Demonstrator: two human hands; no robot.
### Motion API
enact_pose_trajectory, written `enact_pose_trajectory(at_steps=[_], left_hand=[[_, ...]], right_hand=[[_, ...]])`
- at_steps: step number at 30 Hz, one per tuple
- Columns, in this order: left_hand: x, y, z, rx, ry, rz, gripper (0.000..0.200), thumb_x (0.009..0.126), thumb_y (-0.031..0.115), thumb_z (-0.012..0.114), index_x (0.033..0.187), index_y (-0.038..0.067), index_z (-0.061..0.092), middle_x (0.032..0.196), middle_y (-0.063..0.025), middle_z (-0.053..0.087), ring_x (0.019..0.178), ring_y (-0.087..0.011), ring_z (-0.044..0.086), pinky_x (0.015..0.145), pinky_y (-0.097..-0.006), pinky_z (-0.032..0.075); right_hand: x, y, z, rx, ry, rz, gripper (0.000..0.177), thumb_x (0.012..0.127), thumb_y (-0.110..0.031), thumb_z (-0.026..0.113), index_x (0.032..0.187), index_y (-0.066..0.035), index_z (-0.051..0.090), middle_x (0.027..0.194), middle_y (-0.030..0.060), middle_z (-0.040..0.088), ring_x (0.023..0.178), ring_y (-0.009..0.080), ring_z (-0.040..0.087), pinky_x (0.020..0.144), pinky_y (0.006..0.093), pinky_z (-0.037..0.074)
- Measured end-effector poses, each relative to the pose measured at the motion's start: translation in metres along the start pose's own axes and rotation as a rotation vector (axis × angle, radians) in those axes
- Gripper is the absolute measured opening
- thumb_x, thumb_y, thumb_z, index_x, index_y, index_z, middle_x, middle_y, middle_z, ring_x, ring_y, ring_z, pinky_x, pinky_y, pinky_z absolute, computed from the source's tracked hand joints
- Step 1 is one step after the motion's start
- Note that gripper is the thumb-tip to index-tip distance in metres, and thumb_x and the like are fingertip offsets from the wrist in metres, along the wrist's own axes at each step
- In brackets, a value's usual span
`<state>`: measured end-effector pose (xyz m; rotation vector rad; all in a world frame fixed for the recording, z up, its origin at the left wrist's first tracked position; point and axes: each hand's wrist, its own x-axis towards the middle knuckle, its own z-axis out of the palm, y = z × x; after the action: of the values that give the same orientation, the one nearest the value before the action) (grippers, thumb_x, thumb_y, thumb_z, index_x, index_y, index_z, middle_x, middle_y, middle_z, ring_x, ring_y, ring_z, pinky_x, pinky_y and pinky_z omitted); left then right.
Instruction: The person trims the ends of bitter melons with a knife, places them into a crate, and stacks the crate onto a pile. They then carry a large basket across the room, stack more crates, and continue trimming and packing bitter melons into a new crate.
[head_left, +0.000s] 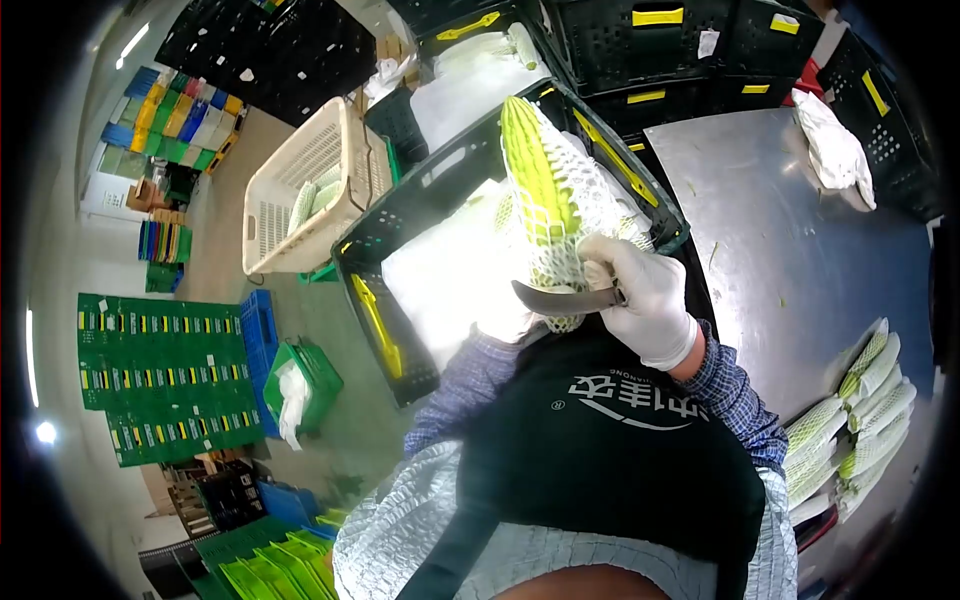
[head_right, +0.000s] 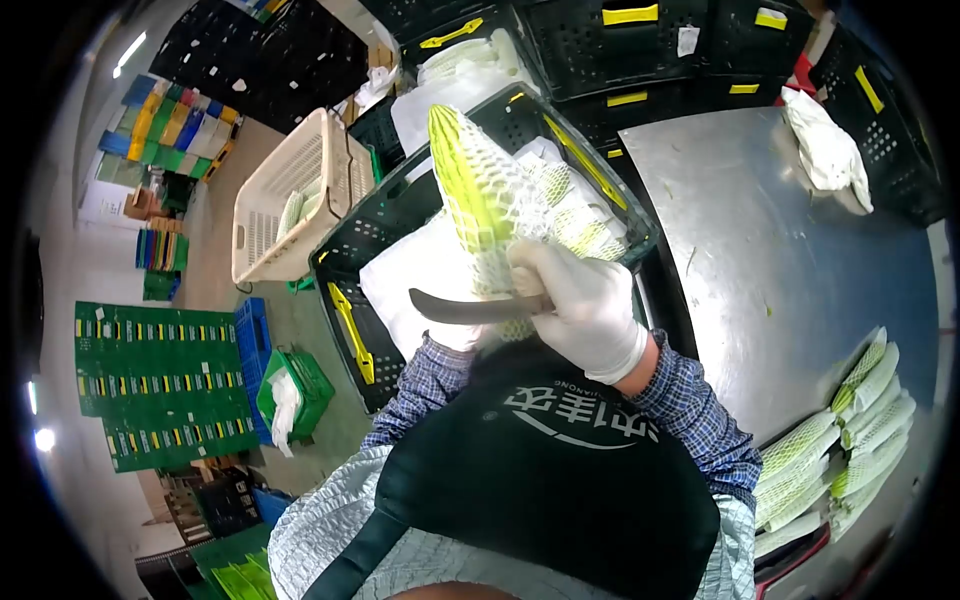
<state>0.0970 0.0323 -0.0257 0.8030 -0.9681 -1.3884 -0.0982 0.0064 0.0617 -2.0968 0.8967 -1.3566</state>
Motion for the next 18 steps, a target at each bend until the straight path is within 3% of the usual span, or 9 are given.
enact_pose_trajectory(at_steps=[3, 6, 8, 10, 12, 13, 15, 17, 18], left_hand=[[-0.001, 0.021, -0.017, -0.201, 0.373, -0.148, 0.052, 0.087, 0.008, 0.063, 0.136, -0.001, 0.048, 0.120, -0.0135, 0.061, 0.105, -0.0221, 0.061, 0.087, -0.0363, 0.054], [0.018, 0.071, -0.105, -0.032, 0.277, -0.068, 0.049, 0.082, 0.011, 0.064, 0.127, -0.006, 0.053, 0.111, -0.0160, 0.065, 0.092, -0.0236, 0.068, 0.079, -0.0328, 0.057], [0.039, 0.127, -0.142, 0.164, 0.485, 0.093, 0.042, 0.095, 0.019, 0.056, 0.129, -0.004, 0.050, 0.113, -0.0165, 0.064, 0.095, -0.0247, 0.067, 0.082, -0.0362, 0.059], [0.059, 0.157, -0.221, -0.120, 0.613, 0.330, 0.052, 0.100, 0.030, 0.056, 0.141, 0.000, 0.042, 0.138, -0.0190, 0.052, 0.120, -0.0287, 0.057, 0.100, -0.0411, 0.052], [0.073, 0.167, -0.234, 0.090, 0.817, 0.464, 0.042, 0.096, 0.029, 0.064, 0.128, 0.005, 0.052, 0.132, -0.0085, 0.052, 0.120, -0.0212, 0.053, 0.105, -0.0393, 0.042], [0.082, 0.150, -0.259, 0.580, 0.673, 0.486, 0.039, 0.095, 0.029, 0.065, 0.124, 0.005, 0.056, 0.132, -0.0086, 0.053, 0.118, -0.0208, 0.053, 0.103, -0.0381, 0.043], [0.094, 0.111, -0.260, 0.988, 0.420, 0.307, 0.033, 0.094, 0.025, 0.064, 0.119, 0.004, 0.060, 0.126, -0.0100, 0.058, 0.113, -0.0214, 0.057, 0.099, -0.0363, 0.046], [0.119, 0.050, -0.173, 0.838, 0.280, -0.044, 0.030, 0.093, 0.020, 0.062, 0.117, 0.002, 0.062, 0.115, -0.0124, 0.065, 0.106, -0.0234, 0.063, 0.095, -0.0351, 0.049], [0.132, 0.007, -0.172, 1.049, 0.144, -0.138, 0.042, 0.091, 0.022, 0.063, 0.127, 0.002, 0.058, 0.118, -0.0164, 0.066, 0.107, -0.0281, 0.064, 0.097, -0.0356, 0.048]], right_hand=[[0.000, 0.000, -0.002, -0.042, 0.057, 0.014, 0.035, 0.083, 0.004, 0.066, 0.118, -0.002, 0.062, 0.097, 0.0129, 0.069, 0.055, 0.0146, 0.058, 0.052, 0.0266, 0.046], [-0.006, 0.018, -0.006, -0.051, 0.070, 0.113, 0.038, 0.085, 0.007, 0.062, 0.123, 0.001, 0.060, 0.111, 0.0080, 0.069, 0.055, 0.0062, 0.044, 0.053, 0.0218, 0.040], [-0.015, 0.030, -0.006, -0.027, 0.066, 0.214, 0.039, 0.086, 0.009, 0.060, 0.125, 0.001, 0.059, 0.115, 0.0060, 0.069, 0.057, 0.0045, 0.041, 0.056, 0.0200, 0.039], [-0.023, 0.040, -0.004, -0.008, 0.070, 0.305, 0.040, 0.087, 0.011, 0.057, 0.126, 0.001, 0.058, 0.118, 0.0049, 0.068, 0.058, 0.0033, 0.040, 0.058, 0.0189, 0.039], [-0.030, 0.052, -0.003, 0.005, 0.072, 0.365, 0.042, 0.083, 0.011, 0.063, 0.123, -0.002, 0.060, 0.119, 0.0082, 0.068, 0.072, 0.0097, 0.057, 0.063, 0.0210, 0.045], [-0.033, 0.056, -0.004, -0.005, 0.071, 0.375, 0.042, 0.082, 0.011, 0.065, 0.122, -0.002, 0.060, 0.119, 0.0088, 0.068, 0.076, 0.0110, 0.061, 0.064, 0.0214, 0.046], [-0.036, 0.066, -0.006, -0.039, 0.065, 0.372, 0.043, 0.081, 0.012, 0.065, 0.121, -0.003, 0.061, 0.120, 0.0090, 0.068, 0.082, 0.0120, 0.065, 0.065, 0.0215, 0.047], [-0.032, 0.065, -0.010, -0.083, 0.020, 0.425, 0.041, 0.082, 0.014, 0.064, 0.120, -0.003, 0.061, 0.121, 0.0094, 0.067, 0.090, 0.0128, 0.065, 0.071, 0.0225, 0.049], [-0.029, 0.060, -0.014, -0.105, -0.025, 0.495, 0.040, 0.084, 0.014, 0.063, 0.120, -0.003, 0.061, 0.121, 0.0102, 0.066, 0.098, 0.0140, 0.066, 0.076, 0.0238, 0.052]])
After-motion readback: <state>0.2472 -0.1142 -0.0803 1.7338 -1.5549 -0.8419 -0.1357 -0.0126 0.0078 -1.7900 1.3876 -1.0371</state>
